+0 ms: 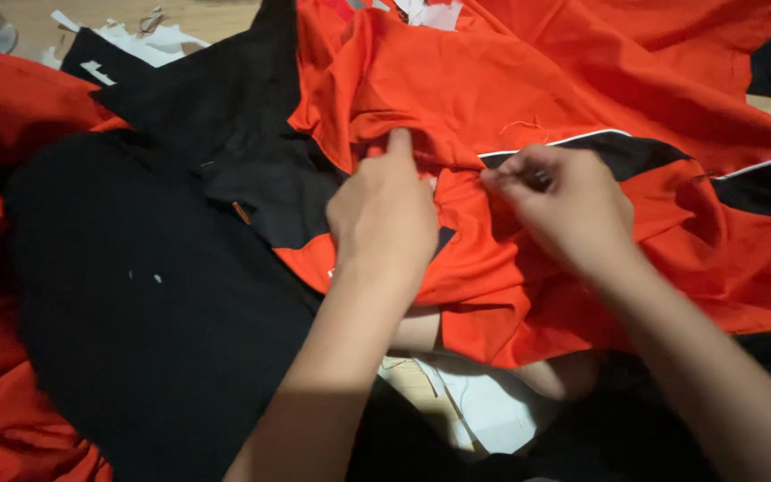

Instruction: The person trims excess threads from various parts of a red and black garment using small shears while holding the fabric in their hands.

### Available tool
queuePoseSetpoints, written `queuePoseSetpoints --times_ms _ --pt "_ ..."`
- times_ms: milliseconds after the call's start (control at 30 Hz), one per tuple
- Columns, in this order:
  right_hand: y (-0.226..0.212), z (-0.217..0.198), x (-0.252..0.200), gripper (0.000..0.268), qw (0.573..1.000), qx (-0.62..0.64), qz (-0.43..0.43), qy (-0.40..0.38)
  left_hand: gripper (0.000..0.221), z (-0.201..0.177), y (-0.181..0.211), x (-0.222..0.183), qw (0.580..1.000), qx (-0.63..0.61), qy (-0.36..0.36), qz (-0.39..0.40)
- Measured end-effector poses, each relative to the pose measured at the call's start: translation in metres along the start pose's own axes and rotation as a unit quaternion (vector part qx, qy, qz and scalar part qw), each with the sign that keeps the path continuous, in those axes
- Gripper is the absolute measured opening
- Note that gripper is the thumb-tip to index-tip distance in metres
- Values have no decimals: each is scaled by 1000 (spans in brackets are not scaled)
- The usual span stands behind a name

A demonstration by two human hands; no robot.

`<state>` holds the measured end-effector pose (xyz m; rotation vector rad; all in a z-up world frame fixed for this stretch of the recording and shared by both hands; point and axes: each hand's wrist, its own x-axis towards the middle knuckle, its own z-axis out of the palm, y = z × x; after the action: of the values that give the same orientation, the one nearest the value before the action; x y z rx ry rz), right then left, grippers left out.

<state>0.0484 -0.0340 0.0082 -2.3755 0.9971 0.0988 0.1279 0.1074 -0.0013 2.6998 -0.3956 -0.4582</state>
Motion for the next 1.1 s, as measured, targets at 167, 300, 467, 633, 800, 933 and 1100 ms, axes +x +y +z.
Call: queuePoseSetpoints --times_ms 167,300,467,633,800,933,1100 --pt "26 -12 26 32 947 313 46 -57 33 20 -17 0 988 -70 117 68" --pt "32 -19 38 40 914 390 63 -95 19 10 -13 -10 984 -120 126 41" --pt "27 -30 34 19 871 484 87 -14 34 -2 -10 -26 985 -138 97 38" --pt "39 -34 40 31 852 510 14 113 24 10 -16 -25 989 -79 104 74" --pt "57 -27 64 63 869 444 -106 189 16 8 -29 -17 909 -378 136 112" --pt "30 -10 44 34 940 317 -110 63 23 -1 -30 -12 796 -598 97 8" --pt "5 -10 37 22 995 -67 -65 37 51 -7 -43 1 702 -694 151 -47"
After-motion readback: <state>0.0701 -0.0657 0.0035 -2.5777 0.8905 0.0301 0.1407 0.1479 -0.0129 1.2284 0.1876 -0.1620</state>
